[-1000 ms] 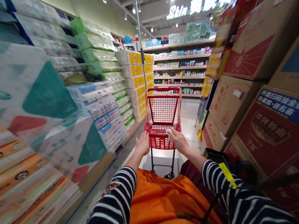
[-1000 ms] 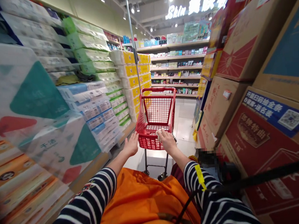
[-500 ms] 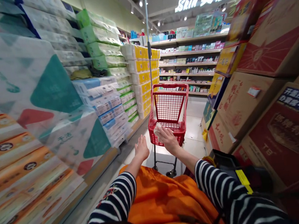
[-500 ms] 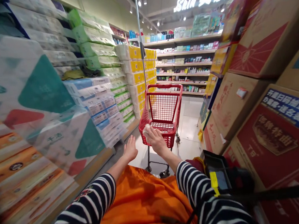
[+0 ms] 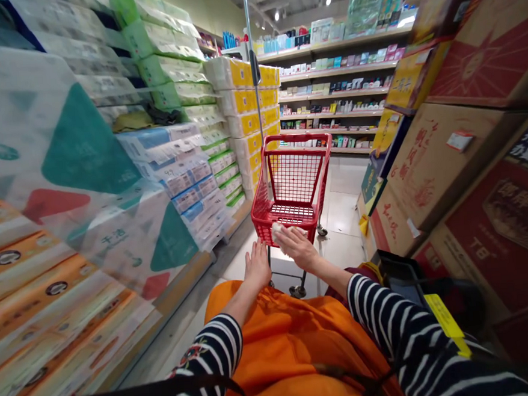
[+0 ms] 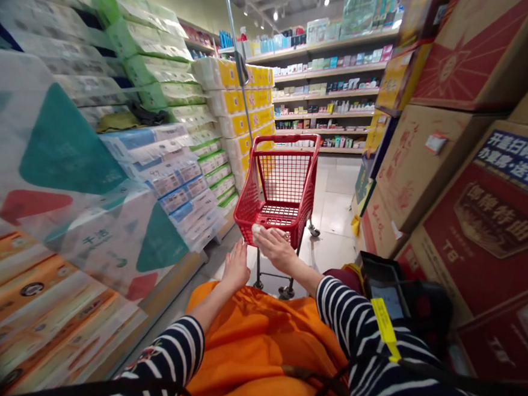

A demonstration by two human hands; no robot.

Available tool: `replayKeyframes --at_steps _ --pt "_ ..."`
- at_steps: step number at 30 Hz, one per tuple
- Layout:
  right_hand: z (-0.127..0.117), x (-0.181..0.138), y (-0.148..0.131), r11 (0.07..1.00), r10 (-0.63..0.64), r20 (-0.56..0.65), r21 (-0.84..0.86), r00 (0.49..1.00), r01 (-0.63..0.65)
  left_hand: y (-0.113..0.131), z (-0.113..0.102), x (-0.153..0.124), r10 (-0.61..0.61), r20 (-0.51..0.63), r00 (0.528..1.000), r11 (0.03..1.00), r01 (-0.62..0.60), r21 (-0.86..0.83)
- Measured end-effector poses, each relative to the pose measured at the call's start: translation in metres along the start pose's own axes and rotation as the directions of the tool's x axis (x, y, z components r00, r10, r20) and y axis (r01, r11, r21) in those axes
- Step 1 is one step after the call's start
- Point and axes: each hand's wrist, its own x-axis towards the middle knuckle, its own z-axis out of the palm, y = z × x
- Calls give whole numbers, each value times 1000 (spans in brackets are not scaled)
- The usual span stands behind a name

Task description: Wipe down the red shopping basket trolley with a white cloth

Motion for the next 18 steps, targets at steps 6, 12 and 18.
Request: replayKeyframes --at_steps 6,12,18 --pt "-3 -20 17 999 -53 132 2 990 53 20 0 -4 124 -24 992 991 -122 56" --pt "2 -48 6 999 -24 162 -27 987 29 24 16 -6 168 65 984 982 -173 83" --pt "-15 -22 26 999 -18 25 -45 1000 20 24 2 0 118 -67 991 991 -113 77"
